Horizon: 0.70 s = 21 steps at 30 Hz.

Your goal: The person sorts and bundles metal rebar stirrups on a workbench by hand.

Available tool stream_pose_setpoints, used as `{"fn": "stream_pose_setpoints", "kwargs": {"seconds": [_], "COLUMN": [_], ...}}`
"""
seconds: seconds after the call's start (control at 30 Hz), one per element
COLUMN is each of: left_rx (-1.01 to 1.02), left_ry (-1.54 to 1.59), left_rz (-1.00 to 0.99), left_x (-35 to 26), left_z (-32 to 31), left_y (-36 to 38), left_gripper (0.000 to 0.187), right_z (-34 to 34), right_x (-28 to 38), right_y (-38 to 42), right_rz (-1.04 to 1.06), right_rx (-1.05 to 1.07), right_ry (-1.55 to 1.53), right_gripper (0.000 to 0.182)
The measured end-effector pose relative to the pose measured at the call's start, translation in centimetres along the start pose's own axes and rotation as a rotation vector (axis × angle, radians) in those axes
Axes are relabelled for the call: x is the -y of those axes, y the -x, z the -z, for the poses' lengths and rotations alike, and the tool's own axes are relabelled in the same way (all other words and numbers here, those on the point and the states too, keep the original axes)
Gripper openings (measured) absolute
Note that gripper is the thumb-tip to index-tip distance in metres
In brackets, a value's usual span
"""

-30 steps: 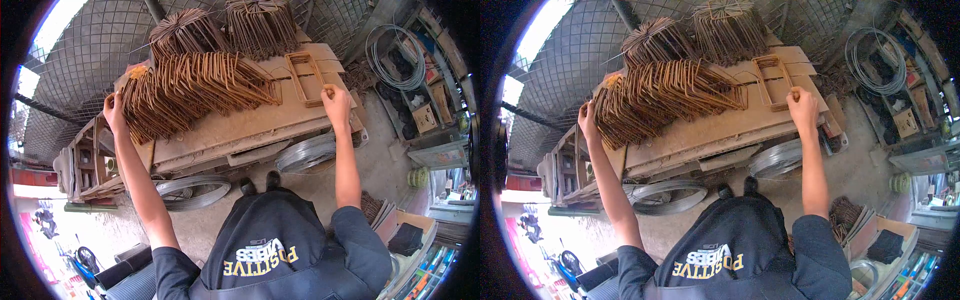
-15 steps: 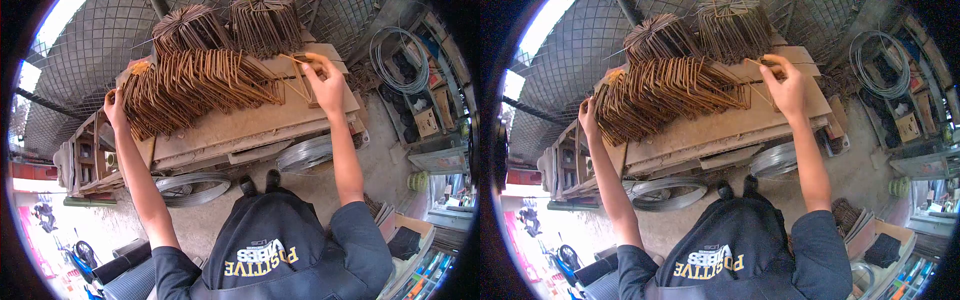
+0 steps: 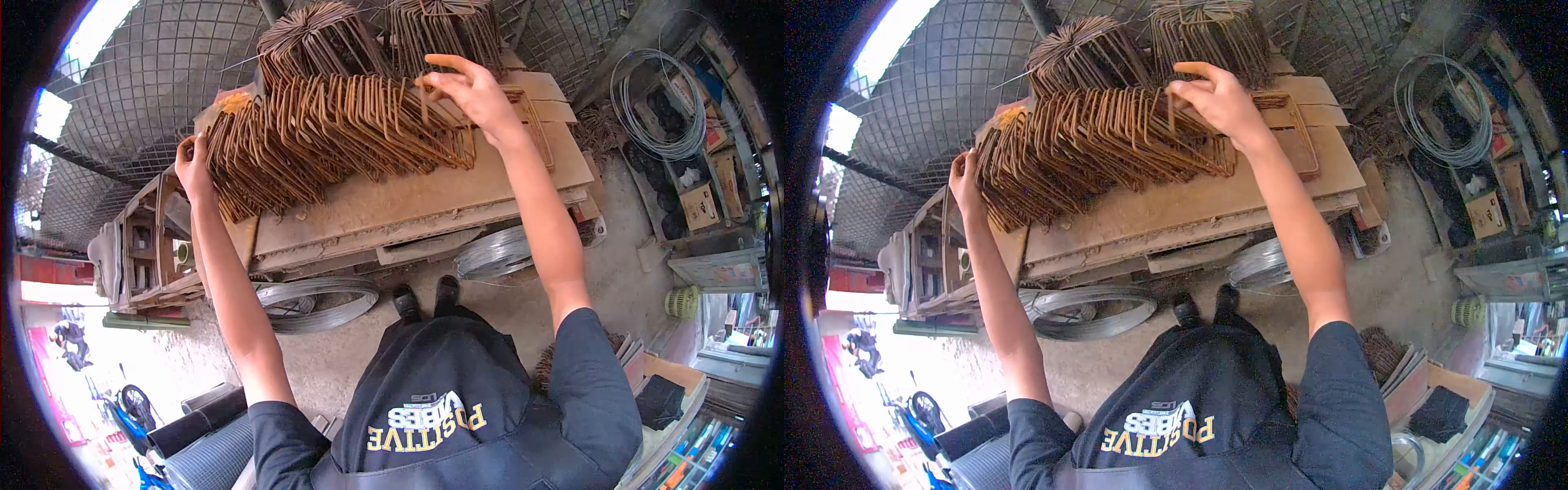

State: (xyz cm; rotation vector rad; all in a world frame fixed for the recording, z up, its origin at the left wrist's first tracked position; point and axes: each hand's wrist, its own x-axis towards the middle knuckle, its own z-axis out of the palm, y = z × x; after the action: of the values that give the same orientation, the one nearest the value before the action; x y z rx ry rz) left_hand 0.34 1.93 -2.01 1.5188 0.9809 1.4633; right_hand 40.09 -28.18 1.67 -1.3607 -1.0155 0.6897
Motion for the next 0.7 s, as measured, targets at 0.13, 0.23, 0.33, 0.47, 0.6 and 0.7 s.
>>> {"fn": "stream_pose_setpoints", "kwargs": {"seconds": [0.13,0.23,0.33,0.47,0.6,0.7], "left_rx": [0.000,0.005,0.005,0.006,-0.005,-0.014], "left_ry": [-0.007,-0.028,-0.002,0.045,0.028,0.020], "left_rz": [0.004,-0.005,0.015,0.066,0.024,0.027], "left_x": [0.2,0.5,0.4,0.5,-0.3,-0.2], "left_z": [0.1,0.4,0.3,0.3,-0.2,-0.1], "left_y": [-0.1,-0.3,-0.1,-0.3,0.4,0.3], "left_gripper": [0.025,0.025,0.026,0.024,0.024,0.025], "right_z": [-0.9,-0.2,1.2,1.1,0.5,0.1], "right_x": [-0.6,-2.6,-3.7,-3.1,-2.8,-0.5], "right_y": [-1.0,-1.0,-0.1,2.6,4.7,5.1], "right_rz": [-0.063,-0.020,-0.027,0.084,0.105,-0.151], "right_rx": [0.071,0.036,0.022,0.231,0.221,0.261], "right_ry": [0.196,0.291,0.375,0.485,0.846,0.831], "right_gripper": [0.051,0.047,0.033,0.035,0.045,0.046]}}
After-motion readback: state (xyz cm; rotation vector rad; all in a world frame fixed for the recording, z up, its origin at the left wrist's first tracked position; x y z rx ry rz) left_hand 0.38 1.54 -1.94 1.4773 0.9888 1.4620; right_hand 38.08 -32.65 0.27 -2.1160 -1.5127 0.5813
